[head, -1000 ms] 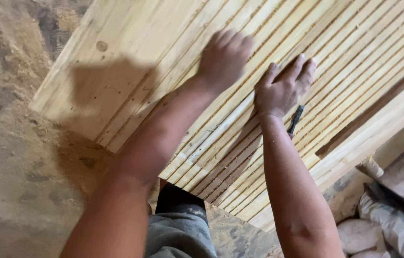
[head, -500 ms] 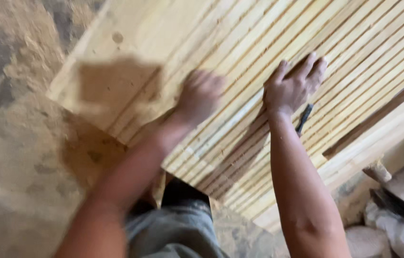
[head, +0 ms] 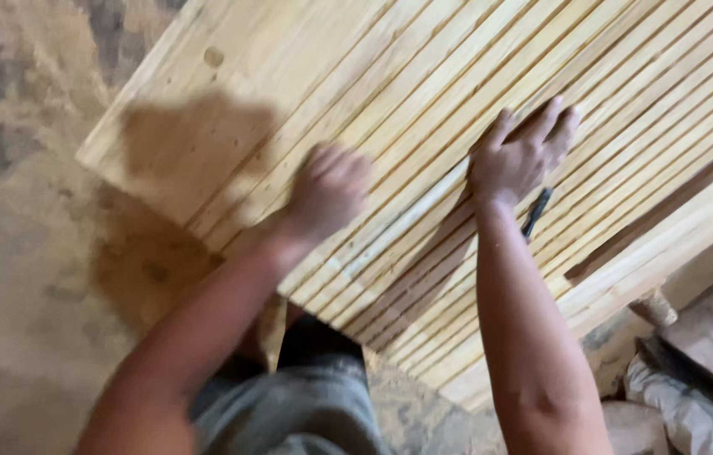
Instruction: The person uses a chisel to carve grooves into a large wooden plank, then smooths the surface with a sanding block. The work is performed on a workbench in a workshop setting.
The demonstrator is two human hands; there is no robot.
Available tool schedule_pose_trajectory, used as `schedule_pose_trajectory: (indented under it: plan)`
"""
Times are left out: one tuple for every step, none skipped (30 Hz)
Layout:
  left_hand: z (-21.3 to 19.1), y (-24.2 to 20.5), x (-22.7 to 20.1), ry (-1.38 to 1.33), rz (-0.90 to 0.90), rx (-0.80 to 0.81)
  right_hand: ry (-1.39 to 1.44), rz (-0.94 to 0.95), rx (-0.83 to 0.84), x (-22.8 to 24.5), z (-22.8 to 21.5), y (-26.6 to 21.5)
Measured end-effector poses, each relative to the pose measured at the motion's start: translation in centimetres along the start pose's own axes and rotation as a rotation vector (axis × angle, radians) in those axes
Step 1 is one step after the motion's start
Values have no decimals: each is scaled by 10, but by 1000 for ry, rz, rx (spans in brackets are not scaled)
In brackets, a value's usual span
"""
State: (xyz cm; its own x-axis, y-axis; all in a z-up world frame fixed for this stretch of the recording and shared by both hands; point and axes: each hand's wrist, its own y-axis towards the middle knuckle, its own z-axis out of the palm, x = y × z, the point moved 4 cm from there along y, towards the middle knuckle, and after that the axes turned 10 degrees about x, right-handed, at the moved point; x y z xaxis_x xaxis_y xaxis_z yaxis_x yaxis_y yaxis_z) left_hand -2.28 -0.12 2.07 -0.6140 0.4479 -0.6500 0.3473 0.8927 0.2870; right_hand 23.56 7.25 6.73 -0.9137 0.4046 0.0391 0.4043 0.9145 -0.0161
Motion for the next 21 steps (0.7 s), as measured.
schedule_pose_trajectory:
  plan:
    - [8,34,-5,9,-13,-8,-3,8,8,2,-1,5]
    - [9,66,-8,83,52,-151,-5,16,16,4,-1,10]
    - [18,91,-8,42,7,-113,-28,5,9,2,-1,4]
    - [21,97,-10,1,-37,-75,-51,-7,2,-1,-1,-3]
    - [20,94,-9,-3,-49,-74,-61,-26,-14,1,2,-5]
    - [17,86,-8,-7,-61,-74,-20,4,5,-1,2,-4]
    - [12,72,-6,-7,-66,-73,27,38,20,-2,3,-2]
    - [6,50,-5,13,-73,-76,75,71,35,-3,3,0]
    - [-1,24,-4,33,-68,-81,37,51,26,-1,3,4]
    - [-1,4,2,-15,-82,-25,-1,31,18,0,3,8]
    - [2,-9,6,-70,-94,46,-45,27,18,-3,2,5]
    - [3,-20,7,-11,-71,57,-42,28,6,-6,3,1]
    - [7,-23,6,48,-68,53,-45,6,-2,-7,3,0]
    - [13,-15,5,107,-65,50,-47,-16,-10,-7,3,-2]
    - [16,2,6,66,-34,0,-25,-20,-15,-4,4,4]
    - [17,24,6,26,-1,-50,-3,-23,-19,-1,5,12]
    - [20,46,2,68,9,-100,12,-4,-10,-6,6,5]
    - [24,69,-3,110,19,-150,-4,11,2,-11,7,-2]
    - [31,97,-3,101,-11,-126,-17,6,4,-12,6,1]
    - [37,116,-5,92,-40,-101,-29,2,5,-13,5,2]
    - [37,122,-5,81,-42,-103,-10,-11,-3,-10,5,2]
